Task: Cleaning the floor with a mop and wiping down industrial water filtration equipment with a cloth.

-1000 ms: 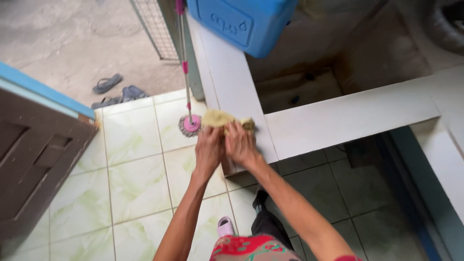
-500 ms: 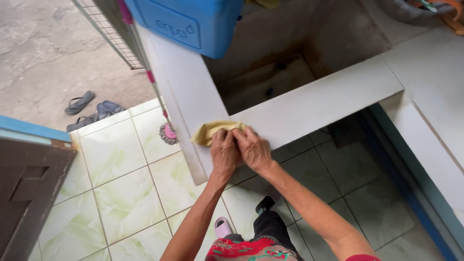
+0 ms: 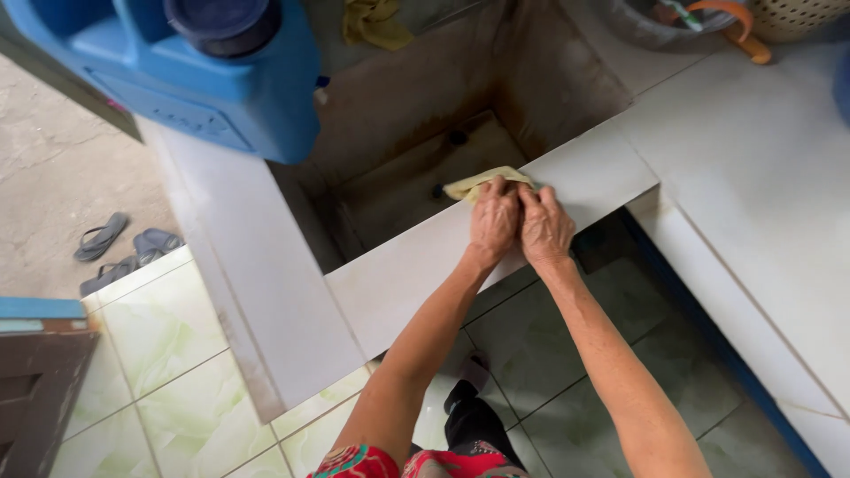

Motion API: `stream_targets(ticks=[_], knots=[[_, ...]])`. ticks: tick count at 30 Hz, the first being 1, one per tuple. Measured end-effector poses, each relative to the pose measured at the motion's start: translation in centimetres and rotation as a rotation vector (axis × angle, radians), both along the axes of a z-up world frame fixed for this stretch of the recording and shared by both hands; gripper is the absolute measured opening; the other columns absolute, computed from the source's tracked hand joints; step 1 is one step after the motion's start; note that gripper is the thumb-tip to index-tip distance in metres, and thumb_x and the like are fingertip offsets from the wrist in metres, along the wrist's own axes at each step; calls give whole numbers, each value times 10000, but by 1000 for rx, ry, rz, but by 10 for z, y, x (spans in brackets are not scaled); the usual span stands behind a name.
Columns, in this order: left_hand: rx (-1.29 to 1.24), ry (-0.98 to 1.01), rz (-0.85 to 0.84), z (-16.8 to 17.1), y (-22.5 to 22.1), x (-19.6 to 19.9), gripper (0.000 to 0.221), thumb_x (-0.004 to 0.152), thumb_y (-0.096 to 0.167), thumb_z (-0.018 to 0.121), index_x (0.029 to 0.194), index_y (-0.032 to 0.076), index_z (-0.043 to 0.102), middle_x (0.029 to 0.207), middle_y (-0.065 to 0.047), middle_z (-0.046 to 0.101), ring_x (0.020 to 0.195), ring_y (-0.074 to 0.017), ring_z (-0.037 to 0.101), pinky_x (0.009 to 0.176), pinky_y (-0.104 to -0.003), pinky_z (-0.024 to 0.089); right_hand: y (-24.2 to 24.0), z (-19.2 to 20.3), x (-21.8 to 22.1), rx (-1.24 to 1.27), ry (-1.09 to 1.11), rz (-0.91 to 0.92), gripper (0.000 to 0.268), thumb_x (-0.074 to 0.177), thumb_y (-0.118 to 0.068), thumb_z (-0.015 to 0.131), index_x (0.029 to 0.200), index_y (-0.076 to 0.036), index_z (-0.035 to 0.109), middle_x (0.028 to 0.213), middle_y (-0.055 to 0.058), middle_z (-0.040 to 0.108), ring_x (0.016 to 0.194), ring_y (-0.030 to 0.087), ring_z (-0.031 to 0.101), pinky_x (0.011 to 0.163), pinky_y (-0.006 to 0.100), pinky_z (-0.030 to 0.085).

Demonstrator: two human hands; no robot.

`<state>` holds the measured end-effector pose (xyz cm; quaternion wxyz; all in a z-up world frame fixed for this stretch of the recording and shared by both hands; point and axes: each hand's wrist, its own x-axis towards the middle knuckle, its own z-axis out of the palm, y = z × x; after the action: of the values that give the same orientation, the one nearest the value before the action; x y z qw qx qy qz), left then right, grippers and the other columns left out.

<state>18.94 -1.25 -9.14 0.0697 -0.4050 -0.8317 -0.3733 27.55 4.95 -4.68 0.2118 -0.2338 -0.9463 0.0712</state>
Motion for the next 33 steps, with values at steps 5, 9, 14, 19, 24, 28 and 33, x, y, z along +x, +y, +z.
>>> stream_targets(ticks=[5, 9, 14, 19, 24, 28, 33], knots=[[-11, 12, -174, 7, 81, 7, 243, 836, 71, 671, 1075, 37, 701, 1174, -162, 627, 1115, -360, 608, 958, -422, 526, 62, -10, 17, -49, 62, -243, 367, 967, -196, 636, 1332, -168, 665, 1047, 137, 617, 864, 391, 679, 704, 515, 546], [25, -51, -269, 8, 66, 4, 247, 860, 138, 685, 1099, 82, 712, 1194, -150, 632, 1120, -371, 603, 948, -436, 515, 55, -30, 20, -121, 113, -326, 343, 1022, -179, 585, 1358, -185, 653, 1104, 141, 617, 898, 411, 676, 758, 525, 547], [-48, -30, -370, 6, 39, -8, 203, 874, 167, 683, 1063, 105, 720, 1189, -153, 625, 1123, -382, 604, 963, -451, 517, 12, -17, 15, -168, 135, -393, 349, 968, -212, 623, 1309, -143, 650, 1109, 162, 636, 895, 428, 674, 766, 533, 547], [-152, -78, -468, 24, -81, -14, 198, 911, 151, 662, 1085, 69, 708, 1176, -183, 608, 1065, -412, 611, 899, -486, 536, -95, -15, 22, -173, 165, -382, 284, 953, -175, 626, 1222, -88, 660, 1182, 176, 660, 951, 437, 677, 797, 532, 552], [-456, -90, -547, 56, -189, -20, 215, 882, 162, 680, 1083, 85, 693, 1152, -184, 600, 1052, -378, 618, 825, -490, 544, -203, 10, 29, -321, 158, -350, 251, 924, -131, 685, 1161, -65, 637, 1134, 169, 675, 935, 417, 691, 766, 502, 565], [-431, 6, -551, 90, -209, -24, 295, 818, 108, 709, 1113, 119, 713, 1152, -178, 595, 1029, -385, 588, 828, -501, 499, -222, 23, 31, -360, 151, -313, 309, 911, -121, 692, 1207, -89, 611, 1104, 146, 680, 927, 400, 700, 719, 488, 570], [-58, -76, -534, 44, -167, -19, 515, 784, 27, 708, 1298, 48, 679, 1190, -171, 629, 1061, -401, 572, 925, -462, 492, -181, 30, 25, -288, 114, -353, 528, 838, -145, 745, 1307, -101, 508, 1177, 156, 673, 906, 389, 699, 643, 500, 565]])
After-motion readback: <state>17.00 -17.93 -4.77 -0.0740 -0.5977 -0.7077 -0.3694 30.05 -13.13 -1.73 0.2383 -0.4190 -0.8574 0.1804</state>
